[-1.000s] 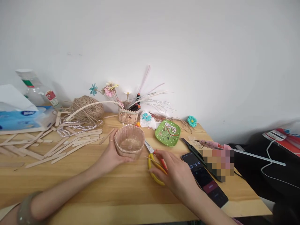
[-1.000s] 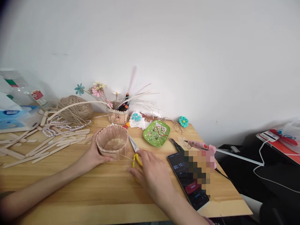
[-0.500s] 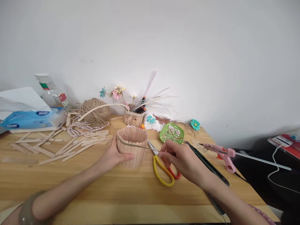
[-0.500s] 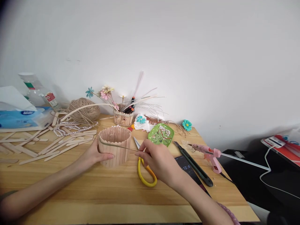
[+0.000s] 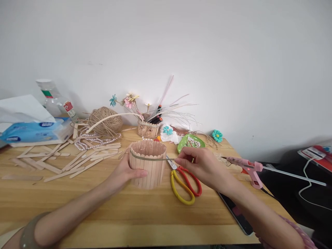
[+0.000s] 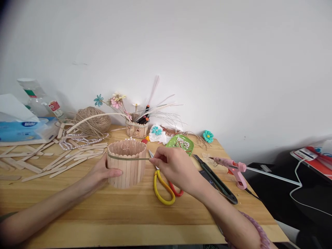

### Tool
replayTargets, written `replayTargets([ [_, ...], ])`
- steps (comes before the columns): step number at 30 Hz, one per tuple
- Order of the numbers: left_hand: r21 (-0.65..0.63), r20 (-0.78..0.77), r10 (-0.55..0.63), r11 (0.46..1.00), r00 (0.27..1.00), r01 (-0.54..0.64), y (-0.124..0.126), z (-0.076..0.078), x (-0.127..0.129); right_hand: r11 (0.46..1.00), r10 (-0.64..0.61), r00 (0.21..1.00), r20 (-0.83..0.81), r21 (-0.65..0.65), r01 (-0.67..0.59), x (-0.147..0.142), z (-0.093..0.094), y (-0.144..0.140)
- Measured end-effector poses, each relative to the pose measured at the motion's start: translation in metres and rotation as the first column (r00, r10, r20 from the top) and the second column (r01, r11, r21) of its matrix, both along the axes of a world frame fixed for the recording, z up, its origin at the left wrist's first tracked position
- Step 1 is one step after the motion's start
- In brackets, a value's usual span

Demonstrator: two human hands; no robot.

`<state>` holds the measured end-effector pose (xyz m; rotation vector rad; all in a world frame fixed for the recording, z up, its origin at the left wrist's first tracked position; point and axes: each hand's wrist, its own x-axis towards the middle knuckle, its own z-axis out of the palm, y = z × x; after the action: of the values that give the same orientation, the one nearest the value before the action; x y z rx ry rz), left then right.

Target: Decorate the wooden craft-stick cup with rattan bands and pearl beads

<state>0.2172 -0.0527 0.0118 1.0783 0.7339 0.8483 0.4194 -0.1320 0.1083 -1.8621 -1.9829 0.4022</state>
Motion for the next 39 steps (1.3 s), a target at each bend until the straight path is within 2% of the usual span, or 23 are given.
replayTargets([
  [5,-0.019,0.040,-0.011,1.000,0.999,0.012,0.000,0.002,0.000,0.999,0.007,1.000,0.023,-0.041,-0.006,0.000,0.005,0.005],
  [12,-0.075,0.049,-0.033,0.996,0.998,0.037,-0.001,0.004,-0.002,1.000,0.001,0.999,0.047,-0.005,-0.001,-0.001,0.007,0.006],
  [16,-0.116,0.066,-0.100,0.987,0.993,0.107,0.000,0.001,-0.001,1.000,0.014,1.000,0.018,0.011,-0.014,0.001,0.008,0.007],
  [22,-0.142,0.073,-0.145,0.978,0.987,0.155,0.000,0.001,-0.005,0.990,0.128,0.983,-0.130,-0.035,-0.134,0.005,0.014,0.011],
  [30,-0.104,0.097,-0.248,0.961,0.964,0.257,0.002,0.005,-0.012,0.943,0.220,0.916,-0.335,-0.167,-0.287,0.005,0.021,0.007],
  [33,-0.132,0.110,-0.246,0.957,0.963,0.259,-0.002,0.009,-0.011,0.931,0.237,0.924,-0.299,-0.201,-0.304,0.005,0.026,0.005],
  [39,-0.110,0.133,-0.258,0.956,0.957,0.273,-0.003,0.009,-0.013,0.941,0.281,0.948,-0.150,-0.151,-0.302,0.004,0.030,0.003],
])
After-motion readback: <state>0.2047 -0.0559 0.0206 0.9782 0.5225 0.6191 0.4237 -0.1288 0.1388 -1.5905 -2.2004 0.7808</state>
